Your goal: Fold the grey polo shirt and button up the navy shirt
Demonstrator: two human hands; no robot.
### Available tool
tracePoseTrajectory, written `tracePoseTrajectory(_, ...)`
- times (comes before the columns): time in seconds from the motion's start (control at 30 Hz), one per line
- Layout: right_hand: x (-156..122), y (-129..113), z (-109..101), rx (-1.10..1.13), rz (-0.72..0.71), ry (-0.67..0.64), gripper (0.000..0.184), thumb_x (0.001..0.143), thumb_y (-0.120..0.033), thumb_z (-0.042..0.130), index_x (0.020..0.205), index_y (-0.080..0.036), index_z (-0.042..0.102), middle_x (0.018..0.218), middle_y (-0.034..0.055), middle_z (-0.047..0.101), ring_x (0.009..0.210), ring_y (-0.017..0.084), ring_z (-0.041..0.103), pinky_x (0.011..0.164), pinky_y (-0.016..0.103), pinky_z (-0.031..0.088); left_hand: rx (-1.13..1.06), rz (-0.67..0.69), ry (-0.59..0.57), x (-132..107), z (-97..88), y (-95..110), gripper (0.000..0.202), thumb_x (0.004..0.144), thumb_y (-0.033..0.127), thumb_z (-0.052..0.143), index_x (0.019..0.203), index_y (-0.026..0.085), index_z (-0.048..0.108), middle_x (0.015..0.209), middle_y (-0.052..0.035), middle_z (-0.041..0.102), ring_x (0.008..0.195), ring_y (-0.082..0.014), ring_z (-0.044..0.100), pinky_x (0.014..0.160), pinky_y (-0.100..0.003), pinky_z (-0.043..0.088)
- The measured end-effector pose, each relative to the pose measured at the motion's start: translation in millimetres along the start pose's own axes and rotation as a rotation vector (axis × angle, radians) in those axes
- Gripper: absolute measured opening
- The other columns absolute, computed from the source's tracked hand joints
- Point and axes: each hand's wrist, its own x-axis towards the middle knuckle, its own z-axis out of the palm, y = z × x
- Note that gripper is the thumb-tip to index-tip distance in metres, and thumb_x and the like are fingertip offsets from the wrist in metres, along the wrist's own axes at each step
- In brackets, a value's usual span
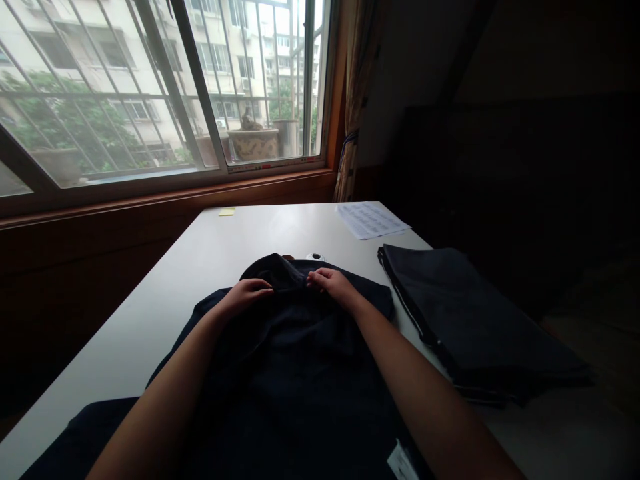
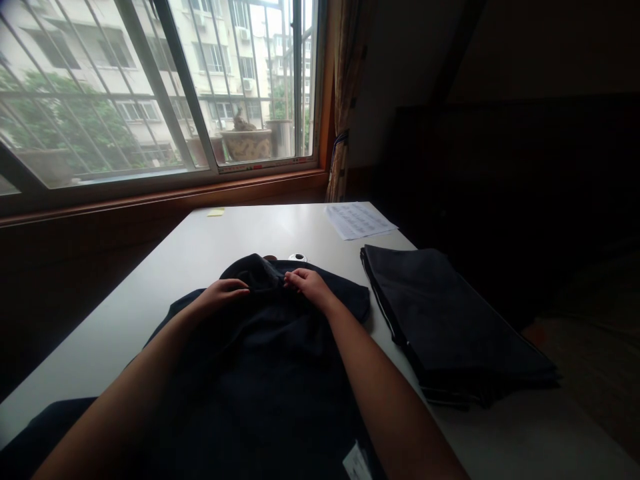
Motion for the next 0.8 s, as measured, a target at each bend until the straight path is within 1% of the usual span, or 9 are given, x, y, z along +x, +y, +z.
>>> tracePoseTrajectory(0.07,-2.8,-3.0,3.9,-0.045,-0.022,-0.011,0.03,0.086,-0.046,0.06,0.092,-0.018,0.071,0.087,0.0051,0.074,0.078,0.018,0.067,0.075,0.032,0.053,-0.001,0.004,-0.001,-0.2,1.0,-1.3,0.053,0.076,0.062,0.064,0.101,0.017,0.073,0.097,-0.0078,0.074,0.091,-0.0268,0.067,0.08,-0.035,0.053)
tracePoseTrajectory(0.17,-7.6,-8.1,11.8,-0.11,-0.07,-0.028,0.025,0.081,-0.034,0.069,0.103,-0.023,0.071,0.096,0.0024,0.074,0.09,0.019,0.067,0.086,0.033,0.05,-0.006,0.027,0.001,0.6,2.1,-3.7,0.052,0.076,0.061,0.064,0.101,0.017,0.073,0.098,-0.008,0.074,0.092,-0.0271,0.067,0.082,-0.036,0.053)
tracePoseTrajectory(0.23,-9.9,-10.5,17.6,-0.19,-0.117,-0.045,0.035,0.078,-0.025,0.07,0.113,-0.025,0.068,0.1,0.0015,0.073,0.088,0.018,0.067,0.085,0.032,0.051,-0.01,0.037,-0.002,1.3,2.3,-4.7,0.051,0.076,0.061,0.065,0.1,0.017,0.073,0.099,-0.008,0.074,0.093,-0.0272,0.067,0.083,-0.036,0.053)
tracePoseTrajectory(0.3,-11.2,-12.1,23.3,-0.283,-0.168,-0.05,0.046,0.076,-0.018,0.069,0.121,-0.025,0.064,0.106,0.0023,0.07,0.077,0.015,0.064,0.079,0.03,0.051,-0.019,0.042,-0.011,1.6,2.3,-4.6,0.05,0.076,0.06,0.065,0.102,0.018,0.073,0.101,-0.0078,0.074,0.094,-0.0271,0.067,0.085,-0.037,0.052)
tracePoseTrajectory(0.4,-12.0,-15.2,32.2,-0.385,-0.239,-0.029,0.056,0.073,-0.012,0.068,0.126,-0.025,0.061,0.112,0.0039,0.064,0.07,0.012,0.058,0.075,0.029,0.051,-0.025,0.08,-0.005,1.4,2.1,-3.2,0.049,0.077,0.058,0.065,0.105,0.019,0.072,0.105,-0.0072,0.073,0.098,-0.0268,0.066,0.089,-0.037,0.051)
tracePoseTrajectory(0.57,-18.1,-26.7,44.2,-0.633,-0.263,0.01,0.046,0.08,-0.015,0.066,0.125,-0.028,0.062,0.1,0.002,0.06,0.086,0.017,0.059,0.081,0.028,0.048,-0.001,0.103,0.009,1.2,2.1,-3.7,0.046,0.078,0.058,0.064,0.1,0.019,0.071,0.101,-0.0066,0.072,0.096,-0.0261,0.066,0.088,-0.036,0.051)
tracePoseTrajectory(0.67,-24.0,-34.6,46.9,-0.858,-0.297,-0.022,0.039,0.09,-0.021,0.058,0.126,-0.034,0.062,0.105,0.0037,0.057,0.089,0.019,0.058,0.077,0.028,0.045,0.017,0.087,-0.016,1.5,1.6,-4.9,0.045,0.079,0.058,0.063,0.101,0.019,0.071,0.1,-0.0058,0.073,0.094,-0.0255,0.066,0.085,-0.035,0.051)
tracePoseTrajectory(0.73,-26.8,-38.6,47.2,-0.99,-0.359,-0.072,0.032,0.094,-0.021,0.052,0.119,-0.034,0.066,0.108,0.0049,0.056,0.089,0.019,0.057,0.075,0.028,0.044,0.027,0.078,-0.024,1.8,0.9,-4.8,0.046,0.079,0.059,0.063,0.1,0.019,0.072,0.099,-0.0058,0.073,0.094,-0.0256,0.066,0.085,-0.034,0.05)
tracePoseTrajectory(0.8,-27.7,-40.8,46.5,-1.088,-0.397,-0.093,0.026,0.095,-0.02,0.049,0.108,-0.03,0.069,0.106,0.0064,0.057,0.089,0.02,0.056,0.073,0.029,0.043,0.029,0.075,-0.032,2.2,-0.3,-3.6,0.047,0.078,0.059,0.064,0.099,0.018,0.072,0.098,-0.006,0.073,0.093,-0.0259,0.067,0.084,-0.034,0.051)
